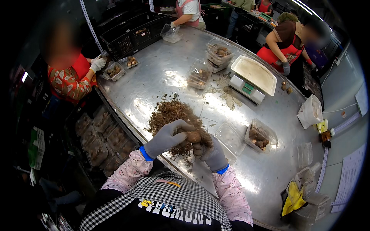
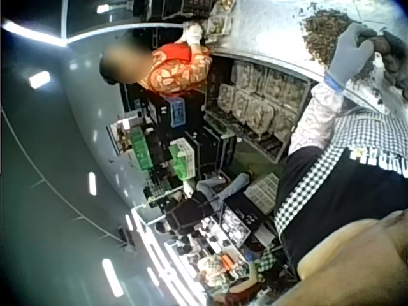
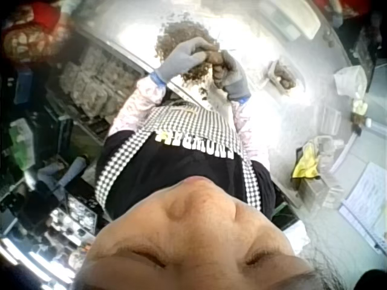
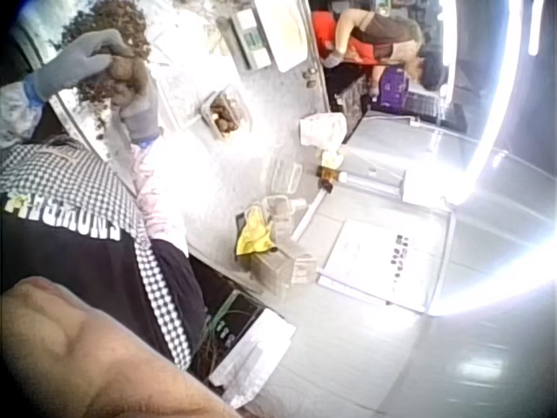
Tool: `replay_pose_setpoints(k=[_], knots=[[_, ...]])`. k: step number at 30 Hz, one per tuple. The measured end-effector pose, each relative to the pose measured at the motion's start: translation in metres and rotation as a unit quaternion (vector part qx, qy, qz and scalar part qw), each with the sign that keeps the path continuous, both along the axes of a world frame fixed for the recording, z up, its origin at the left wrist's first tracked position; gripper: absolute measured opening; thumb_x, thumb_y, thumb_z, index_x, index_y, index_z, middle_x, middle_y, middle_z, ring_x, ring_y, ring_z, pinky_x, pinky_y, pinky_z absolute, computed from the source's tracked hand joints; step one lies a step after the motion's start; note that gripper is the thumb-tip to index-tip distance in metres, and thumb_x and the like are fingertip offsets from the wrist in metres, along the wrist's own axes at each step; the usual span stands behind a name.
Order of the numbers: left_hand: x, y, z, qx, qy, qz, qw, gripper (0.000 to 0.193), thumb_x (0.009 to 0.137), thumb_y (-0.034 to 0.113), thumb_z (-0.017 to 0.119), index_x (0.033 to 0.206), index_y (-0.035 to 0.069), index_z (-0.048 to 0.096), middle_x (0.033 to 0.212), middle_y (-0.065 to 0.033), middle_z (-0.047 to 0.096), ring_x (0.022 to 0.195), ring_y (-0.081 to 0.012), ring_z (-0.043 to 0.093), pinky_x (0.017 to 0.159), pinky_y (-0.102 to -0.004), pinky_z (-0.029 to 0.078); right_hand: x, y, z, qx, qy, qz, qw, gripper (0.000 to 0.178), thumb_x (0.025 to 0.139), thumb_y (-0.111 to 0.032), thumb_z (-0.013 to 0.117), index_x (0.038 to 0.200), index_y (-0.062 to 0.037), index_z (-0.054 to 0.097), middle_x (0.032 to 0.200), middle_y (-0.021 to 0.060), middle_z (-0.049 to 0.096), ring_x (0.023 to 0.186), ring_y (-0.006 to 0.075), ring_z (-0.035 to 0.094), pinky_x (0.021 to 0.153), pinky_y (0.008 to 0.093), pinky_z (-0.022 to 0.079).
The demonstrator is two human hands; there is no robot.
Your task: The person peels small brown root vegetables by hand, removing the outer skin and placing the peeled items into a clear plastic container. The person works at a stainless steel table in a commercial kitchen environment, surrounded by other workers performing similar tasks.
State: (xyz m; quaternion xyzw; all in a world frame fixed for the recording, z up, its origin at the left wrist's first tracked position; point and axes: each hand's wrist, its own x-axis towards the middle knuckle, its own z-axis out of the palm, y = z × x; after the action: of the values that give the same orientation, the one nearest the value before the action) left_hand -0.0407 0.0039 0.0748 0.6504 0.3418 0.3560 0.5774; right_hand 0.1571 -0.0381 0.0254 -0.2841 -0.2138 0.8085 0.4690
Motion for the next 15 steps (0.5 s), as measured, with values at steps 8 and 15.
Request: replay_pose_setpoints(k=[8,15], knots=[[0.01,-0.006,0.006,0.025,0.029,0.024,0.999,0.028,0.088,0.009,0.056,0.114,-0.001,0.06,0.098,-0.0086,0.066,0.087,-0.0149,0.062,0.078,-0.0288,0.051,-0.006,0.001,0.012,-0.122,0.09,-0.012,0.988,0.04,0.101,-0.045,0.039,0.093,-0.0095,0.055,0.064,-0.0032,0.045,0.049,0.0085,0.037,0.045,0.0241,0.029],[0.012,-0.006,-0.023,0.016,0.037,0.052,0.998,0.023,0.09,0.005,0.053,0.11,0.001,0.063,0.085,-0.0043,0.065,0.072,-0.0079,0.058,0.066,-0.0236,0.049,0.005,-0.018,-0.024,-0.078,0.11,-0.037,0.99,0.028,0.097,-0.023,0.049,0.113,-0.0025,0.058,0.075,-0.0002,0.054,0.06,0.0067,0.046,0.053,0.0201,0.04]])
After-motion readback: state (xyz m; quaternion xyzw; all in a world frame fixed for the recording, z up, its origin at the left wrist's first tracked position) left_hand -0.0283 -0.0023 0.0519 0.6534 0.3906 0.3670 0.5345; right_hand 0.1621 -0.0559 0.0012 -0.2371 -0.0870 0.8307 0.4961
